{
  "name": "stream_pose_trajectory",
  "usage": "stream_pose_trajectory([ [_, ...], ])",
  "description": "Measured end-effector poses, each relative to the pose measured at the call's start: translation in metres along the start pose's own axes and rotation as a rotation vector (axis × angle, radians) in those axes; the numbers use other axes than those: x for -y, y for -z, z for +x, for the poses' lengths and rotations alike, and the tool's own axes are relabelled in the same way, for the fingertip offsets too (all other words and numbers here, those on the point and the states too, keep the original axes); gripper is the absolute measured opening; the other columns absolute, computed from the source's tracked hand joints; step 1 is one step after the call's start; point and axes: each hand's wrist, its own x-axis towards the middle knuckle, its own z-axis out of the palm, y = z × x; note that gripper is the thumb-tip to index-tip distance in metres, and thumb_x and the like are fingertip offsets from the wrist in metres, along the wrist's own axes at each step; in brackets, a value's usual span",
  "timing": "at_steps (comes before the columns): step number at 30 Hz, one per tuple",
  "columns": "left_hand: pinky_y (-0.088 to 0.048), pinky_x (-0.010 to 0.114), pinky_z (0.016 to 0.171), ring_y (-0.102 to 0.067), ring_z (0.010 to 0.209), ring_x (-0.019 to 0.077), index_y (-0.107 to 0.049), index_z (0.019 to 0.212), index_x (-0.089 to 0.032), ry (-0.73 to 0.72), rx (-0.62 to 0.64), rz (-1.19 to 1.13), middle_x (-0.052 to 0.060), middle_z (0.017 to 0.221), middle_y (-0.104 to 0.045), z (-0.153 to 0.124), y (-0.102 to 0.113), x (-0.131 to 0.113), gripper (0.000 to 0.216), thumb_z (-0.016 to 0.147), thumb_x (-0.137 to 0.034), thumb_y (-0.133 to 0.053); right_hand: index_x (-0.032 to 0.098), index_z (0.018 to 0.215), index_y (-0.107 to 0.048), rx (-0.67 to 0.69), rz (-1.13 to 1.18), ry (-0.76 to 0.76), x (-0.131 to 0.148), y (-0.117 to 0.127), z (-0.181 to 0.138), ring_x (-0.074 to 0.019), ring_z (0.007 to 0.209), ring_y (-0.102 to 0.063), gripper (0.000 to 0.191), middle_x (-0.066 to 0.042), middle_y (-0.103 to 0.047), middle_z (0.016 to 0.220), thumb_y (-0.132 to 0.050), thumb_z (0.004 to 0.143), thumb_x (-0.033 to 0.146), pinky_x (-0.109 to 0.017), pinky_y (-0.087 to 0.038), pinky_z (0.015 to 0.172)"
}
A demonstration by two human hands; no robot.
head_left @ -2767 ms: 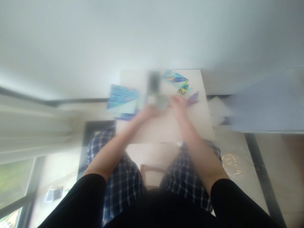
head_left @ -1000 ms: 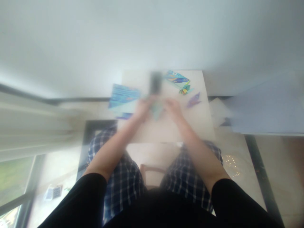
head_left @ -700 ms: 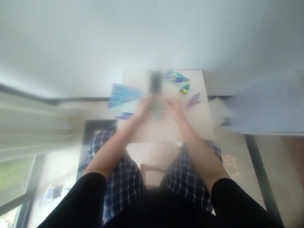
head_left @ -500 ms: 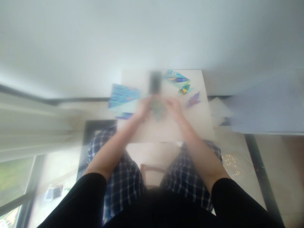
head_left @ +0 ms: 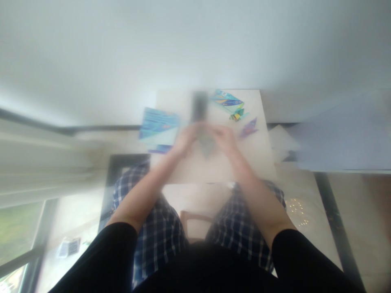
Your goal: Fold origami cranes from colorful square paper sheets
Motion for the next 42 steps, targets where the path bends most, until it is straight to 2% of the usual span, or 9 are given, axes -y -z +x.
stream_pose_trajectory([
  [6, -0.051, 0.035, 0.092, -0.065, 0.109, 0.0247, -0.07, 0.102, -0.018, 0.127, -0.092, -0.06, 0.011, 0.117, -0.07, 0.001, -0.008, -0.012, 0.034, 0.086, -0.046, -0.059, 0.018, 0.084, -0.076, -0.006, 0.022, -0.007, 0.0, 0.0, 0.0, -0.0228, 0.088, -0.071, 0.027, -0.005, -0.078, 0.09, -0.066, 0.076, 0.042, -0.035, -0.054, 0.085],
  [16, -0.053, 0.031, 0.084, -0.066, 0.104, 0.0232, -0.072, 0.106, -0.021, 0.068, -0.086, 0.003, 0.008, 0.114, -0.071, 0.007, -0.002, 0.003, 0.037, 0.087, -0.049, -0.056, 0.018, 0.084, -0.076, 0.06, 0.024, -0.025, 0.004, 0.001, 0.001, -0.0235, 0.089, -0.071, 0.032, -0.005, -0.078, 0.091, -0.067, 0.075, 0.048, -0.037, -0.054, 0.086],
  [20, -0.053, 0.026, 0.068, -0.068, 0.081, 0.02, -0.076, 0.093, -0.02, 0.066, -0.13, 0.121, 0.007, 0.095, -0.075, 0.012, 0.004, 0.003, 0.032, 0.079, -0.047, -0.068, 0.018, 0.081, -0.075, 0.054, 0.007, -0.012, 0.001, 0.002, 0.002, -0.0233, 0.086, -0.071, 0.029, -0.005, -0.077, 0.086, -0.066, 0.076, 0.044, -0.036, -0.054, 0.084],
  [23, -0.046, 0.023, 0.051, -0.061, 0.056, 0.0149, -0.078, 0.085, -0.017, 0.073, -0.118, 0.208, 0.006, 0.077, -0.075, 0.011, 0.009, -0.003, 0.029, 0.07, -0.043, -0.076, 0.018, 0.084, -0.075, 0.075, 0.004, 0.002, -0.004, 0.0, 0.002, -0.0225, 0.087, -0.071, 0.027, -0.004, -0.077, 0.087, -0.066, 0.076, 0.042, -0.037, -0.054, 0.086],
  [26, -0.039, 0.023, 0.042, -0.053, 0.044, 0.0117, -0.079, 0.083, -0.017, 0.08, -0.087, 0.23, 0.005, 0.069, -0.073, 0.008, 0.011, -0.008, 0.029, 0.069, -0.042, -0.075, 0.019, 0.087, -0.075, 0.106, -0.005, -0.01, -0.007, -0.004, 0.002, -0.0221, 0.089, -0.071, 0.027, -0.004, -0.077, 0.09, -0.066, 0.077, 0.042, -0.036, -0.053, 0.087],
  [30, -0.041, 0.025, 0.043, -0.054, 0.043, 0.0123, -0.079, 0.083, -0.018, 0.099, -0.018, 0.239, 0.006, 0.077, -0.075, 0.009, 0.013, -0.003, 0.028, 0.071, -0.042, -0.074, 0.018, 0.081, -0.075, 0.105, -0.104, 0.008, -0.004, -0.003, 0.0, -0.0218, 0.081, -0.07, 0.025, -0.004, -0.077, 0.081, -0.064, 0.08, 0.04, -0.034, -0.053, 0.081],
  [36, -0.053, 0.03, 0.061, -0.068, 0.068, 0.0228, -0.078, 0.079, -0.016, 0.108, 0.044, 0.096, 0.008, 0.074, -0.074, 0.011, 0.018, 0.008, 0.028, 0.072, -0.042, -0.071, 0.017, 0.079, -0.076, 0.114, -0.161, 0.022, 0.001, 0.003, -0.001, -0.0225, 0.081, -0.071, 0.022, -0.004, -0.077, 0.081, -0.063, 0.081, 0.035, -0.034, -0.053, 0.08],
  [39, -0.052, 0.031, 0.056, -0.065, 0.058, 0.0213, -0.078, 0.081, -0.015, 0.154, 0.09, 0.068, 0.009, 0.071, -0.072, 0.01, 0.023, 0.009, 0.031, 0.072, -0.044, -0.07, 0.018, 0.082, -0.077, 0.127, -0.162, 0.01, 0.002, 0.003, 0.002, -0.0236, 0.086, -0.071, 0.019, -0.004, -0.078, 0.087, -0.063, 0.08, 0.031, -0.036, -0.053, 0.084],
  [42, -0.05, 0.031, 0.053, -0.063, 0.053, 0.0198, -0.077, 0.081, -0.016, 0.165, 0.056, 0.083, 0.009, 0.073, -0.072, 0.011, 0.026, 0.01, 0.03, 0.072, -0.043, -0.07, 0.019, 0.085, -0.077, 0.191, -0.123, -0.01, 0.004, 0.005, 0.004, -0.0238, 0.092, -0.071, 0.016, -0.004, -0.078, 0.093, -0.063, 0.079, 0.025, -0.038, -0.052, 0.088],
])
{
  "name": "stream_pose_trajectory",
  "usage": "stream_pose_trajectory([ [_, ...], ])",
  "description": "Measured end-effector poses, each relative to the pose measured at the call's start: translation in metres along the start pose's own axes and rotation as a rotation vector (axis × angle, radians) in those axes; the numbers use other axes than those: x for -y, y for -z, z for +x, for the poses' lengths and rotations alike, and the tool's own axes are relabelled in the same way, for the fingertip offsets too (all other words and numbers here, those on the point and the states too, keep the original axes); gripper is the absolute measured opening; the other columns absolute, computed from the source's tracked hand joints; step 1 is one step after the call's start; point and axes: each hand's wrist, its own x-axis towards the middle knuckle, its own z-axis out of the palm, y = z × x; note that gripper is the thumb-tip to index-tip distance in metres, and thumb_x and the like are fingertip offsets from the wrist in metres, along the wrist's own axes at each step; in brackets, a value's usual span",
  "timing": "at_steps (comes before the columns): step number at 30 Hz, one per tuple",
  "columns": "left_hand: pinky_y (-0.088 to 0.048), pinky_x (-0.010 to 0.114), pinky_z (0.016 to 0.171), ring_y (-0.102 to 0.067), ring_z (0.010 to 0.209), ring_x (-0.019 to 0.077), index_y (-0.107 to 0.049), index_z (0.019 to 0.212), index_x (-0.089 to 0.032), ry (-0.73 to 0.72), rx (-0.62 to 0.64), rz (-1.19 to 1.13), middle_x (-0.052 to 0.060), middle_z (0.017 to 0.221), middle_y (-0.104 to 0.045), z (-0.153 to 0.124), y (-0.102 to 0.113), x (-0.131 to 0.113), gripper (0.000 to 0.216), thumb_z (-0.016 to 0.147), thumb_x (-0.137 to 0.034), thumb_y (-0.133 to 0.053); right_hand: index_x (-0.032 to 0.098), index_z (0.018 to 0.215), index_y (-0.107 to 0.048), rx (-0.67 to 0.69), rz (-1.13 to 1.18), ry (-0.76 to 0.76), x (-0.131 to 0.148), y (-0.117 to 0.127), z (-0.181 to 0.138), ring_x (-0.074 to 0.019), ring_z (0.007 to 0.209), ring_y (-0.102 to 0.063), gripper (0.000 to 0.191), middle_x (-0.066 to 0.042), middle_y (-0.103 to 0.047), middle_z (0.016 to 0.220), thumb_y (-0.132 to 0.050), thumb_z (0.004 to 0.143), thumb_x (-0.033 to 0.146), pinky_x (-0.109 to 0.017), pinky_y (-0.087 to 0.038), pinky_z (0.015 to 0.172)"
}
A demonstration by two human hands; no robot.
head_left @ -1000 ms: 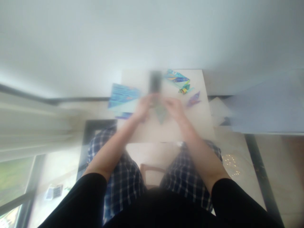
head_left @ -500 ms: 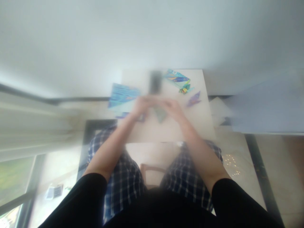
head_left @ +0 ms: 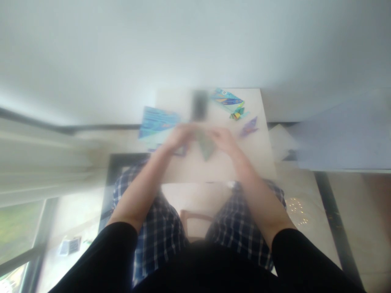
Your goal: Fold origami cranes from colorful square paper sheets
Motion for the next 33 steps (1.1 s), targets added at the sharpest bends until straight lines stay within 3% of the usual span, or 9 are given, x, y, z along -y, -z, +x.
stream_pose_trajectory([
  [2, -0.052, 0.031, 0.061, -0.067, 0.065, 0.0226, -0.077, 0.081, -0.016, -0.029, -0.074, 0.011, 0.009, 0.078, -0.073, 0.003, 0.001, 0.002, 0.025, 0.073, -0.04, -0.07, 0.018, 0.084, -0.077, 0.045, 0.029, -0.039, 0.001, 0.003, 0.001, -0.0234, 0.087, -0.072, 0.015, -0.004, -0.078, 0.089, -0.065, 0.078, 0.025, -0.037, -0.054, 0.085],
  [6, -0.052, 0.031, 0.084, -0.068, 0.096, 0.0281, -0.077, 0.083, -0.019, -0.119, -0.172, 0.083, 0.009, 0.093, -0.075, 0.011, 0.001, 0.005, 0.018, 0.068, -0.029, -0.075, 0.016, 0.077, -0.077, 0.037, 0.047, -0.153, 0.003, 0.006, 0.0, -0.0205, 0.067, -0.07, 0.019, -0.003, -0.076, 0.071, -0.066, 0.078, 0.031, -0.031, -0.056, 0.064],
  [10, -0.049, 0.034, 0.092, -0.066, 0.103, 0.0286, -0.077, 0.091, -0.02, -0.143, -0.151, 0.27, 0.009, 0.105, -0.074, 0.014, 0.005, 0.007, 0.022, 0.073, -0.03, -0.069, 0.017, 0.077, -0.077, -0.034, 0.045, -0.145, 0.003, 0.004, 0.0, -0.0186, 0.067, -0.07, 0.019, -0.002, -0.076, 0.073, -0.069, 0.075, 0.034, -0.029, -0.056, 0.065],
  [13, -0.048, 0.034, 0.094, -0.064, 0.109, 0.028, -0.075, 0.098, -0.02, -0.149, -0.163, 0.4, 0.009, 0.112, -0.073, 0.015, 0.007, 0.005, 0.027, 0.077, -0.033, -0.066, 0.016, 0.082, -0.076, -0.051, 0.238, -0.21, 0.002, 0.001, -0.001, -0.0185, 0.07, -0.07, 0.034, -0.003, -0.076, 0.077, -0.072, 0.07, 0.048, -0.028, -0.057, 0.064],
  [16, -0.051, 0.033, 0.089, -0.065, 0.106, 0.0275, -0.074, 0.1, -0.02, -0.107, -0.26, 0.377, 0.009, 0.106, -0.074, 0.014, 0.004, -0.004, 0.033, 0.079, -0.043, -0.064, 0.015, 0.081, -0.075, -0.102, 0.396, -0.262, 0.001, 0.0, -0.001, -0.0171, 0.069, -0.069, 0.044, -0.003, -0.075, 0.075, -0.073, 0.064, 0.056, -0.028, -0.057, 0.063],
  [19, -0.053, 0.031, 0.079, -0.068, 0.094, 0.0248, -0.075, 0.097, -0.018, -0.022, -0.32, 0.286, 0.009, 0.096, -0.075, 0.008, -0.002, -0.016, 0.041, 0.083, -0.052, -0.057, 0.015, 0.076, -0.074, -0.21, 0.314, -0.209, -0.001, 0.002, 0.0, -0.0172, 0.07, -0.069, 0.037, -0.002, -0.073, 0.072, -0.072, 0.066, 0.051, -0.028, -0.055, 0.066],
  [23, -0.053, 0.03, 0.076, -0.069, 0.085, 0.0222, -0.076, 0.098, -0.017, 0.017, -0.307, 0.276, 0.006, 0.09, -0.076, 0.001, -0.008, -0.025, 0.042, 0.076, -0.05, -0.065, 0.016, 0.073, -0.071, -0.283, 0.217, -0.174, -0.003, 0.002, 0.001, -0.0168, 0.069, -0.067, 0.031, -0.001, -0.07, 0.067, -0.067, 0.07, 0.047, -0.028, -0.053, 0.066],
  [29, -0.054, 0.032, 0.079, -0.069, 0.086, 0.0218, -0.077, 0.098, -0.016, -0.005, -0.363, 0.256, 0.006, 0.091, -0.076, 0.004, -0.012, -0.016, 0.042, 0.075, -0.049, -0.064, 0.019, 0.087, -0.067, -0.128, 0.489, -0.338, 0.001, -0.001, 0.001, -0.0136, 0.067, -0.064, 0.038, 0.001, -0.067, 0.075, -0.064, 0.071, 0.053, -0.024, -0.051, 0.057],
  [33, -0.054, 0.033, 0.084, -0.069, 0.09, 0.0227, -0.076, 0.098, -0.017, -0.024, -0.366, 0.224, 0.007, 0.097, -0.076, 0.005, -0.009, -0.014, 0.04, 0.073, -0.048, -0.068, 0.017, 0.08, -0.068, -0.089, 0.33, -0.295, 0.0, 0.005, 0.003, -0.0162, 0.067, -0.063, 0.031, -0.001, -0.067, 0.071, -0.061, 0.074, 0.046, -0.028, -0.051, 0.061],
])
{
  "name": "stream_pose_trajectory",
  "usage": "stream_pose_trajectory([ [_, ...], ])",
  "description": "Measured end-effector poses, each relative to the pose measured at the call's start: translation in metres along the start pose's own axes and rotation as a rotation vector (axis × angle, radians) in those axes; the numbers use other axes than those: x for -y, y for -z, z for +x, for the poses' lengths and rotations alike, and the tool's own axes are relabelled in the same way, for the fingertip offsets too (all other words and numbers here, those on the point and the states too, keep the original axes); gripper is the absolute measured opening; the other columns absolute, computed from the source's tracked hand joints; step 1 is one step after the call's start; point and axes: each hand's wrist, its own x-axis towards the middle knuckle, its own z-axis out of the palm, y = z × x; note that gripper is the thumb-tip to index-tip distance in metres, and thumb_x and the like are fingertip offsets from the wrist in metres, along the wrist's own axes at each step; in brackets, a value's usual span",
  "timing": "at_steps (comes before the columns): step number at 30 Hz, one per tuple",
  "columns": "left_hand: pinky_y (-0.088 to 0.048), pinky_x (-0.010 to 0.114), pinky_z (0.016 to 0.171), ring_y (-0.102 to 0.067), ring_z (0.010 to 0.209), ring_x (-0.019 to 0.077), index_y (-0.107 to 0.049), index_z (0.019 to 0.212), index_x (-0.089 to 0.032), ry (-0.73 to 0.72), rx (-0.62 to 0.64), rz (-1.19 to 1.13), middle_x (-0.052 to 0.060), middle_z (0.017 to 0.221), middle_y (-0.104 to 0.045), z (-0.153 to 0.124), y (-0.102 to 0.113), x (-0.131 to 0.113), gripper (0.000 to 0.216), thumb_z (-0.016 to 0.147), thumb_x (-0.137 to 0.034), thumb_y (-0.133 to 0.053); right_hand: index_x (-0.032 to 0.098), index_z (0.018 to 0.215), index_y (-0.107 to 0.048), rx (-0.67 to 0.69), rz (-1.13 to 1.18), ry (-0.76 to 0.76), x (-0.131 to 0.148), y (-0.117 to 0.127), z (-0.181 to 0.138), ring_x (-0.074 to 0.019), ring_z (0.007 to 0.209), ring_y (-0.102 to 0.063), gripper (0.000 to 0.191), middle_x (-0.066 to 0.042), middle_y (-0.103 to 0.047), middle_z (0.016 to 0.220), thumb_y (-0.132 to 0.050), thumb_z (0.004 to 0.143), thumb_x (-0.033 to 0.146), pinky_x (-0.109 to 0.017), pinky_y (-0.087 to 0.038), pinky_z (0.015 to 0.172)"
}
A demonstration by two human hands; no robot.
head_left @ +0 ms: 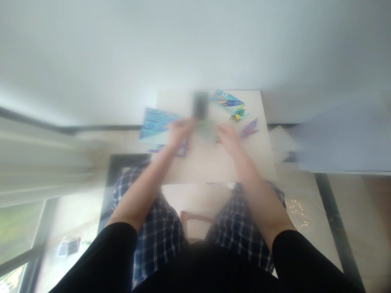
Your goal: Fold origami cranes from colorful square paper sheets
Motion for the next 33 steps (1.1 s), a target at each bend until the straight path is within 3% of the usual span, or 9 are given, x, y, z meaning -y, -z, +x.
stream_pose_trajectory([
  [4, -0.053, 0.033, 0.087, -0.069, 0.096, 0.0233, -0.077, 0.097, -0.02, -0.04, 0.144, -0.005, 0.006, 0.103, -0.075, 0.0, 0.003, -0.001, 0.035, 0.07, -0.041, -0.073, 0.017, 0.073, -0.07, -0.139, -0.361, 0.21, -0.002, 0.01, 0.006, -0.0223, 0.083, -0.066, 0.021, -0.003, -0.072, 0.076, -0.06, 0.076, 0.035, -0.035, -0.05, 0.083],
  [8, -0.055, 0.033, 0.08, -0.07, 0.088, 0.024, -0.077, 0.099, -0.019, 0.017, 0.211, 0.011, 0.008, 0.098, -0.076, -0.005, 0.001, -0.007, 0.043, 0.07, -0.049, -0.073, 0.017, 0.076, -0.073, -0.104, -0.464, 0.232, -0.003, 0.012, 0.006, -0.0234, 0.084, -0.068, 0.022, -0.003, -0.075, 0.08, -0.06, 0.079, 0.035, -0.036, -0.05, 0.085],
  [13, -0.055, 0.031, 0.077, -0.07, 0.084, 0.023, -0.078, 0.097, -0.016, 0.036, 0.184, 0.011, 0.008, 0.09, -0.076, -0.009, 0.001, -0.011, 0.043, 0.071, -0.05, -0.07, 0.016, 0.082, -0.072, -0.045, -0.359, 0.208, -0.001, 0.008, 0.002, -0.0228, 0.087, -0.069, 0.021, -0.004, -0.075, 0.086, -0.059, 0.082, 0.033, -0.036, -0.054, 0.085],
  [17, -0.055, 0.031, 0.075, -0.07, 0.084, 0.0237, -0.077, 0.091, -0.015, 0.049, 0.053, 0.008, 0.009, 0.089, -0.076, -0.009, 0.004, -0.009, 0.038, 0.071, -0.046, -0.069, 0.018, 0.087, -0.069, 0.118, -0.129, -0.012, 0.002, 0.012, -0.003, -0.0157, 0.069, -0.07, 0.016, -0.003, -0.074, 0.083, -0.06, 0.085, 0.031, -0.027, -0.058, 0.061],
  [20, -0.056, 0.033, 0.076, -0.07, 0.086, 0.0252, -0.076, 0.092, -0.014, 0.069, 0.009, 0.018, 0.01, 0.088, -0.076, -0.008, 0.006, -0.01, 0.038, 0.073, -0.045, -0.068, 0.017, 0.078, -0.066, 0.187, -0.079, -0.124, 0.005, 0.017, -0.006, -0.0122, 0.062, -0.068, 0.009, -0.004, -0.074, 0.075, -0.063, 0.084, 0.023, -0.022, -0.057, 0.055],
  [26, -0.051, 0.036, 0.094, -0.068, 0.103, 0.0262, -0.072, 0.109, -0.018, -0.09, 0.091, 0.165, 0.009, 0.11, -0.073, -0.003, 0.002, 0.001, 0.036, 0.077, -0.034, -0.064, 0.015, 0.069, -0.064, 0.164, -0.11, -0.16, 0.01, 0.02, -0.008, -0.0114, 0.054, -0.066, 0.015, -0.005, -0.074, 0.069, -0.063, 0.084, 0.017, -0.021, -0.056, 0.051],
  [30, -0.043, 0.037, 0.106, -0.059, 0.121, 0.0263, -0.056, 0.135, -0.022, -0.215, 0.152, 0.285, 0.007, 0.134, -0.061, -0.001, -0.003, 0.014, 0.058, 0.077, -0.027, -0.064, 0.016, 0.071, -0.065, 0.111, -0.075, -0.12, 0.006, 0.021, -0.003, -0.0131, 0.054, -0.066, 0.014, -0.005, -0.074, 0.069, -0.065, 0.084, 0.023, -0.026, -0.057, 0.053],
  [33, -0.04, 0.039, 0.109, -0.054, 0.127, 0.0275, -0.048, 0.142, -0.022, -0.242, 0.187, 0.314, 0.007, 0.142, -0.055, -0.002, -0.004, 0.016, 0.066, 0.078, -0.025, -0.063, 0.017, 0.077, -0.066, 0.065, -0.018, -0.05, 0.001, 0.022, 0.003, -0.0127, 0.056, -0.067, 0.017, -0.003, -0.072, 0.066, -0.067, 0.082, 0.033, -0.024, -0.057, 0.055],
])
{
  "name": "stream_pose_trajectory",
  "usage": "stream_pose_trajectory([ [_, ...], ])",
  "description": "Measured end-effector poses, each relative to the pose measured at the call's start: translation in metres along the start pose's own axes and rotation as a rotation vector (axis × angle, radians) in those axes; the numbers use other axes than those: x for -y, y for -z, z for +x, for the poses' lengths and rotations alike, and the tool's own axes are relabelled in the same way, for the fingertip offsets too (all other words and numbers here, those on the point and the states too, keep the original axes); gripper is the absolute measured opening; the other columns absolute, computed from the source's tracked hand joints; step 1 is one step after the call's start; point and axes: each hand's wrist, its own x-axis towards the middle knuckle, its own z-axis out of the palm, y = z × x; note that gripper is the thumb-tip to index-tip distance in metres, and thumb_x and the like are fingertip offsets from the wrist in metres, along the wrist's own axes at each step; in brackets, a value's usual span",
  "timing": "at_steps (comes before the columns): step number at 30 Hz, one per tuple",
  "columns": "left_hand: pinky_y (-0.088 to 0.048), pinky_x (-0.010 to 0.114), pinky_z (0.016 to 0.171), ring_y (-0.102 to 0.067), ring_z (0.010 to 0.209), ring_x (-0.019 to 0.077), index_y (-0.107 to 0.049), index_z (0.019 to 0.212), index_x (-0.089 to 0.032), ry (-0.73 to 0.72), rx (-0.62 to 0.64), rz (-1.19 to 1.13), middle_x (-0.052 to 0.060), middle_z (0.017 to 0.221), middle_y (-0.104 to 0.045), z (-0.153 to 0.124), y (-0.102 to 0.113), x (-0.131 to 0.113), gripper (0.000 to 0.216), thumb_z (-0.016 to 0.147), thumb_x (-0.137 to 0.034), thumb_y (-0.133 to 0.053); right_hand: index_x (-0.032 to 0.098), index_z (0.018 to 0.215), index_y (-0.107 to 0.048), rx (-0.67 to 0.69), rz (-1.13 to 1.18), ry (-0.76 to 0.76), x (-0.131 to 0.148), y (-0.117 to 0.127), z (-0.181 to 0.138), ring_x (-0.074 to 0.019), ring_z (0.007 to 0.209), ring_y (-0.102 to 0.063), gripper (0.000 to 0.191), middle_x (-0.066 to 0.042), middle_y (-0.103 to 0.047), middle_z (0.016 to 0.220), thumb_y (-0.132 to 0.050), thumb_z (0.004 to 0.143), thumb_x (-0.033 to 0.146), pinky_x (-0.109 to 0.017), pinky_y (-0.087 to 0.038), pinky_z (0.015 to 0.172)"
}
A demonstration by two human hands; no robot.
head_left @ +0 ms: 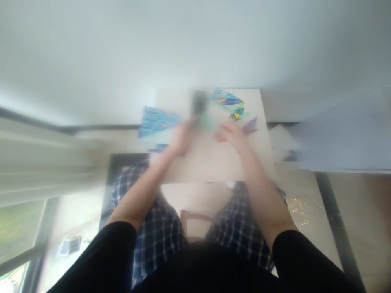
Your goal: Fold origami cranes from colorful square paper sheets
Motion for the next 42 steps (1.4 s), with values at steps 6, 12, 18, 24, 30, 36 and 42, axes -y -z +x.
stream_pose_trajectory([
  [6, -0.038, 0.039, 0.11, -0.051, 0.13, 0.0277, -0.048, 0.142, -0.02, -0.022, -0.015, -0.042, 0.009, 0.144, -0.053, 0.0, 0.002, -0.007, 0.065, 0.079, -0.024, -0.062, 0.019, 0.085, -0.065, -0.027, 0.096, 0.06, -0.004, 0.0, 0.004, -0.0114, 0.056, -0.067, 0.033, -0.001, -0.071, 0.067, -0.067, 0.078, 0.051, -0.021, -0.055, 0.052],
  [12, -0.041, 0.038, 0.108, -0.054, 0.126, 0.0273, -0.052, 0.139, -0.02, 0.029, -0.091, -0.033, 0.008, 0.139, -0.057, 0.0, 0.003, -0.009, 0.062, 0.078, -0.024, -0.063, 0.025, 0.122, -0.057, 0.011, 0.156, 0.081, -0.001, 0.001, 0.003, -0.0135, 0.068, -0.071, 0.043, -0.002, -0.075, 0.085, -0.053, 0.084, 0.046, -0.026, -0.058, 0.061],
  [18, -0.045, 0.037, 0.105, -0.056, 0.123, 0.0262, -0.053, 0.137, -0.023, 0.049, -0.08, -0.08, 0.007, 0.137, -0.06, 0.0, 0.002, -0.009, 0.063, 0.076, -0.028, -0.066, 0.024, 0.119, -0.061, -0.016, 0.165, 0.053, 0.0, 0.002, 0.003, -0.0142, 0.07, -0.071, 0.043, -0.002, -0.075, 0.083, -0.05, 0.079, 0.033, -0.028, -0.058, 0.065],
  [24, -0.045, 0.037, 0.104, -0.057, 0.122, 0.0262, -0.054, 0.137, -0.024, 0.069, -0.062, -0.111, 0.007, 0.136, -0.06, 0.001, 0.001, -0.007, 0.063, 0.076, -0.031, -0.066, 0.026, 0.12, -0.06, -0.025, 0.145, 0.062, 0.0, 0.002, 0.004, -0.0128, 0.07, -0.07, 0.043, 0.0, -0.073, 0.084, -0.052, 0.08, 0.037, -0.028, -0.058, 0.066],
  [30, -0.044, 0.035, 0.104, -0.057, 0.123, 0.0253, -0.053, 0.138, -0.023, 0.058, -0.054, -0.096, 0.007, 0.136, -0.06, 0.003, -0.003, 0.0, 0.062, 0.078, -0.037, -0.065, 0.027, 0.12, -0.06, -0.076, 0.078, 0.078, 0.002, -0.003, 0.001, -0.012, 0.067, -0.066, 0.043, 0.0, -0.071, 0.083, -0.057, 0.08, 0.042, -0.026, -0.058, 0.062],
  [36, -0.045, 0.034, 0.102, -0.06, 0.118, 0.0238, -0.057, 0.134, -0.022, 0.087, -0.042, -0.091, 0.007, 0.132, -0.063, -0.003, -0.001, -0.012, 0.056, 0.081, -0.041, -0.062, 0.026, 0.107, -0.066, -0.209, -0.051, 0.198, -0.001, -0.006, 0.002, -0.0146, 0.084, -0.065, 0.036, -0.001, -0.068, 0.108, -0.062, 0.076, 0.043, -0.028, -0.059, 0.066],
  [42, -0.046, 0.033, 0.1, -0.064, 0.111, 0.0245, -0.064, 0.126, -0.022, 0.119, -0.033, -0.096, 0.006, 0.125, -0.068, -0.007, 0.002, -0.025, 0.049, 0.086, -0.049, -0.057, 0.023, 0.108, -0.067, -0.21, -0.127, 0.289, -0.003, -0.002, 0.006, -0.0196, 0.101, -0.065, 0.039, -0.004, -0.07, 0.11, -0.062, 0.079, 0.049, -0.036, -0.053, 0.093],
])
